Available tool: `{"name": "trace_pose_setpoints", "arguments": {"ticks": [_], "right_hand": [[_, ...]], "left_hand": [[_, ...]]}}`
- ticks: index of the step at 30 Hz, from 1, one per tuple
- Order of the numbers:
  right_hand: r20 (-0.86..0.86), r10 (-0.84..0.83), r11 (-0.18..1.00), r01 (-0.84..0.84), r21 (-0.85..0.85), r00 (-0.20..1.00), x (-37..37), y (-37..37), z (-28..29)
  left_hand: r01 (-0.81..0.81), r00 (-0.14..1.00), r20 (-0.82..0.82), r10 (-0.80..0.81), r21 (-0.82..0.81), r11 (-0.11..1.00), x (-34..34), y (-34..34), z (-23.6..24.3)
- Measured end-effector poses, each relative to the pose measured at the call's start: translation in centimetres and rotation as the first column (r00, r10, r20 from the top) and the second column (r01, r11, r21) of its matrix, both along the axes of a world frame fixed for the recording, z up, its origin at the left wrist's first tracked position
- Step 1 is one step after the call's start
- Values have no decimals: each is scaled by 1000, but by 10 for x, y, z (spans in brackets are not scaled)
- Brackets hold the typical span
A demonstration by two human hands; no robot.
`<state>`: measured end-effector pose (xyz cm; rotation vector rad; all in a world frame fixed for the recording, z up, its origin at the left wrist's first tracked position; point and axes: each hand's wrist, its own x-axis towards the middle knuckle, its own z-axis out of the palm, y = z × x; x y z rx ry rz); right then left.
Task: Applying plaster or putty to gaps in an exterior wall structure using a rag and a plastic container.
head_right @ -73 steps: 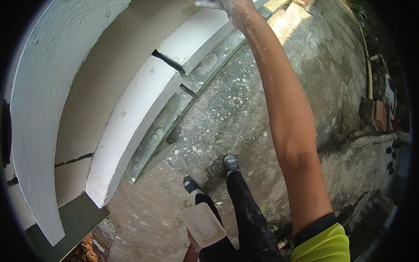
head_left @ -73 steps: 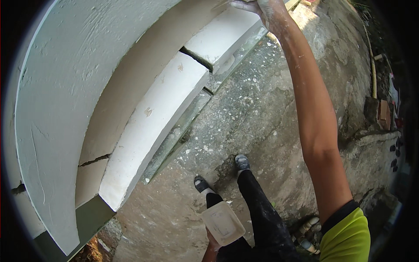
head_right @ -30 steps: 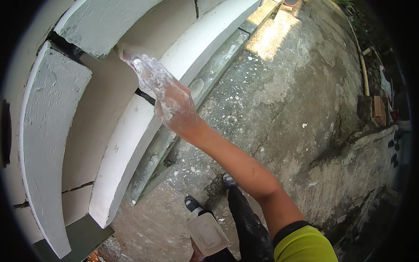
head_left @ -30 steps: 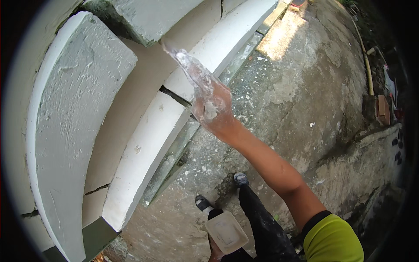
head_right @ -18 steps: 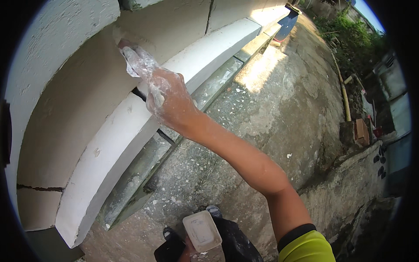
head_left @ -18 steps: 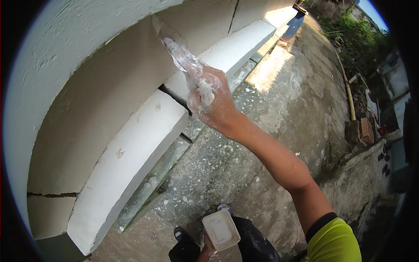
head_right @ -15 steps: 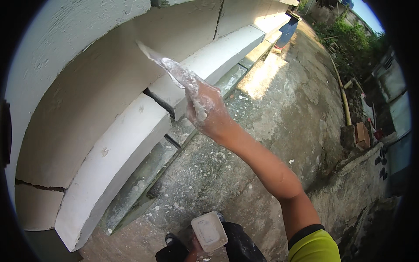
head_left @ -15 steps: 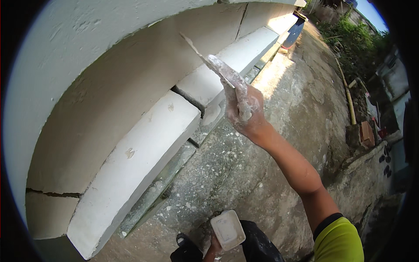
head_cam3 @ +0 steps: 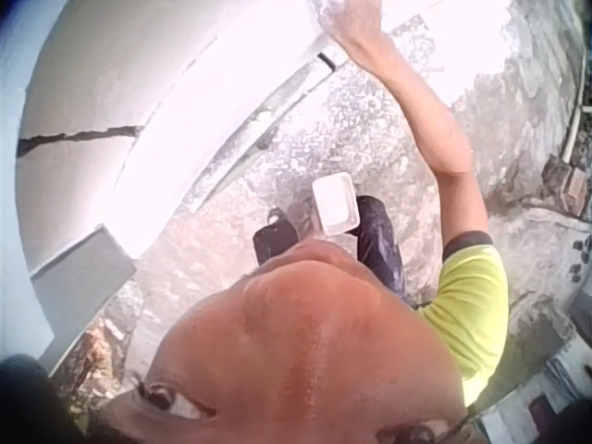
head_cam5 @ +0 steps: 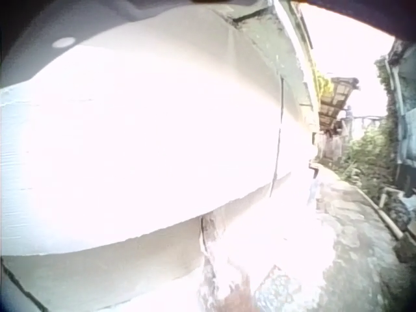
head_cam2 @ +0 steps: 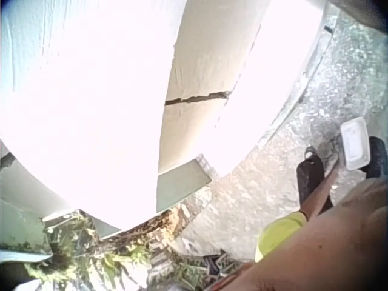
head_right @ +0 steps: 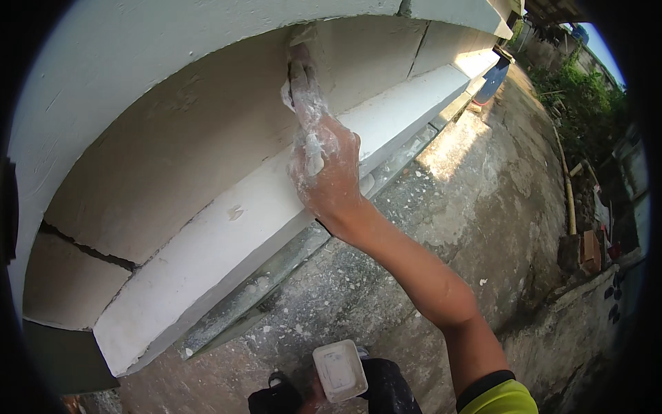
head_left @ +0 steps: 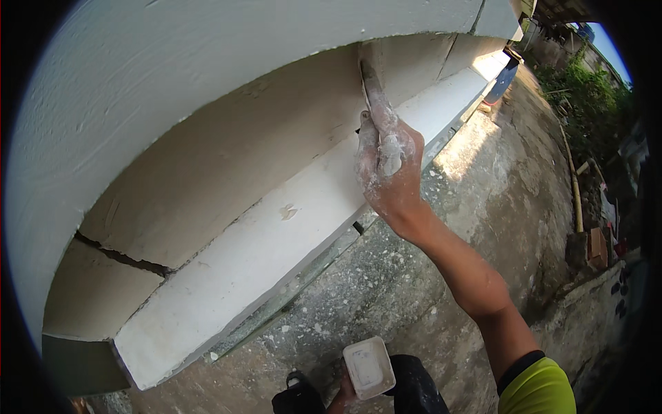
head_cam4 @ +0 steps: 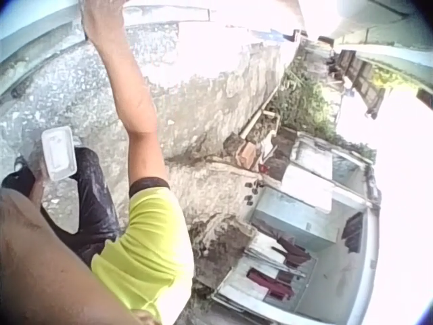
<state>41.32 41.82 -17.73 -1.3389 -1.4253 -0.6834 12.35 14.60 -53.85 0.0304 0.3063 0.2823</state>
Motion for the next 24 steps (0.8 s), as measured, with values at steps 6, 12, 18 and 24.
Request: {"name": "trace_pose_setpoints", "arguments": {"ticks": [6,12,18,24], "right_hand": [[-79,245,955,-254,-153,966,-191,-32,-37],[-414,-31,997,-1,-76,910,-104,-51,-23],[-433,-18,998,44,50,901,-189,10,-24],[-378,394,900,-435,-27,838,-267,-37,4]], "left_hand": [[22,985,-169,-30,-51,998,-4,-12,-2],[25,911,-405,-71,-118,993,-46,-20,11],[1,759,-636,-137,-209,978,-101,-43,83],[16,713,-686,-144,-190,982,-138,-39,130]]}}
